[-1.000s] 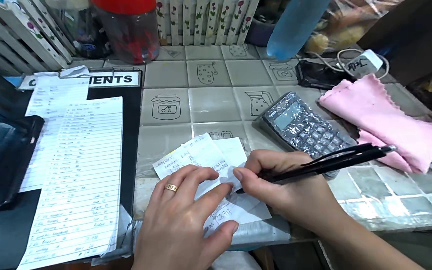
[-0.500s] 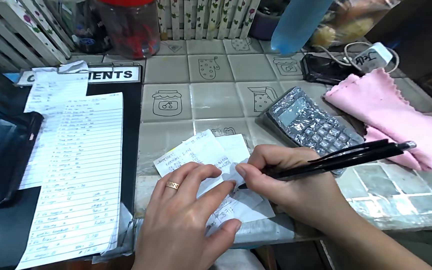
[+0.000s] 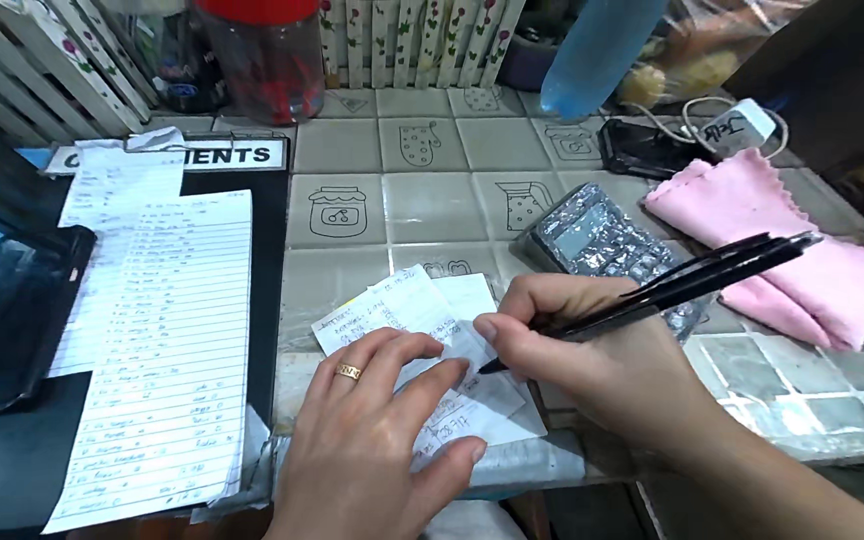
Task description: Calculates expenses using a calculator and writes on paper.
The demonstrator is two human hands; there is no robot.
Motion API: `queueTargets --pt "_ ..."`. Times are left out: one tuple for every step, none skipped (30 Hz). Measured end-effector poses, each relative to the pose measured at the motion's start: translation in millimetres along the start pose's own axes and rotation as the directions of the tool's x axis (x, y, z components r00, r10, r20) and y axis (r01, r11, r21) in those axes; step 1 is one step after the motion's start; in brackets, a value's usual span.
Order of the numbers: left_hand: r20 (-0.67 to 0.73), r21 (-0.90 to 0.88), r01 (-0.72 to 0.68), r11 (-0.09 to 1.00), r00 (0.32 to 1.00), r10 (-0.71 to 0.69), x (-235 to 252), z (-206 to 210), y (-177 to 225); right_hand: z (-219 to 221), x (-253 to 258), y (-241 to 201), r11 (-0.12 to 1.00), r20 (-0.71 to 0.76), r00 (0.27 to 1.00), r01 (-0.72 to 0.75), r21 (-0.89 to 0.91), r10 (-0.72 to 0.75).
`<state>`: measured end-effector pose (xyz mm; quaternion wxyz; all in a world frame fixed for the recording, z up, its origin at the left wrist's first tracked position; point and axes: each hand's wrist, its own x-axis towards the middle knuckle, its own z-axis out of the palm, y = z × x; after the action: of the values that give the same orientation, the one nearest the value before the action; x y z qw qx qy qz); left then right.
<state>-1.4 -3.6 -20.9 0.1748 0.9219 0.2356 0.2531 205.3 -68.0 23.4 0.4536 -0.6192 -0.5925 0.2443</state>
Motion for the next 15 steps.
queueTargets --pt "0.000 -0.011 0.004 1.000 1.000 -0.004 0 0 0 2 1 1 1.000 0.002 1.000 0.020 0.004 -0.020" --pt "-0.001 -0.020 0.010 1.000 1.000 -0.010 0 0 1 5 1 4 0.999 0.002 0.999 0.038 0.012 -0.038" --pt "-0.009 -0.021 0.015 1.000 1.000 -0.015 0 0 1 8 0 8 0.999 0.000 0.999 0.049 0.021 -0.049" --pt "-0.018 -0.015 0.017 1.000 1.000 -0.018 0 1 1 9 -1 10 0.998 -0.003 0.998 0.057 0.029 -0.057" --pt "-0.024 -0.005 0.021 1.000 0.999 -0.021 1 2 1 10 -1 12 0.998 -0.005 0.998 0.060 0.031 -0.060" --pt "-0.033 0.005 0.022 1.000 0.999 -0.022 0 3 1 10 -2 12 0.998 -0.005 0.998 0.065 0.027 -0.064" --pt "-0.040 0.015 0.021 1.000 0.999 -0.020 0 4 1 10 -2 13 0.997 -0.004 0.998 0.069 0.016 -0.069" --pt "-0.042 0.022 0.020 1.000 0.999 -0.019 0 4 1 11 -2 13 0.997 -0.004 0.997 0.075 0.001 -0.075" --pt "-0.044 0.024 0.020 0.999 0.999 -0.019 0 5 1 11 -2 13 0.996 -0.003 0.996 0.087 -0.018 -0.087" --pt "-0.046 0.028 0.020 0.999 0.999 -0.019 0 5 1 11 -2 13 0.994 -0.001 0.995 0.104 -0.038 -0.104" --pt "-0.049 0.030 0.020 0.999 0.999 -0.019 0 5 1 11 -2 13 0.992 0.001 0.993 0.116 -0.057 -0.117" --pt "-0.053 0.033 0.019 0.999 0.998 -0.017 0 6 1 11 -2 14 0.990 0.003 0.993 0.121 -0.068 -0.121" --pt "-0.052 0.037 0.019 0.999 0.998 -0.017 0 6 1 11 -3 14 0.990 0.003 0.993 0.118 -0.072 -0.118" --pt "-0.052 0.040 0.019 0.999 0.999 -0.016 0 6 1 10 -3 13 0.991 0.005 0.994 0.111 -0.073 -0.111" --pt "-0.052 0.042 0.017 0.999 0.999 -0.015 0 5 1 10 -3 13 0.992 0.006 0.994 0.106 -0.072 -0.105"
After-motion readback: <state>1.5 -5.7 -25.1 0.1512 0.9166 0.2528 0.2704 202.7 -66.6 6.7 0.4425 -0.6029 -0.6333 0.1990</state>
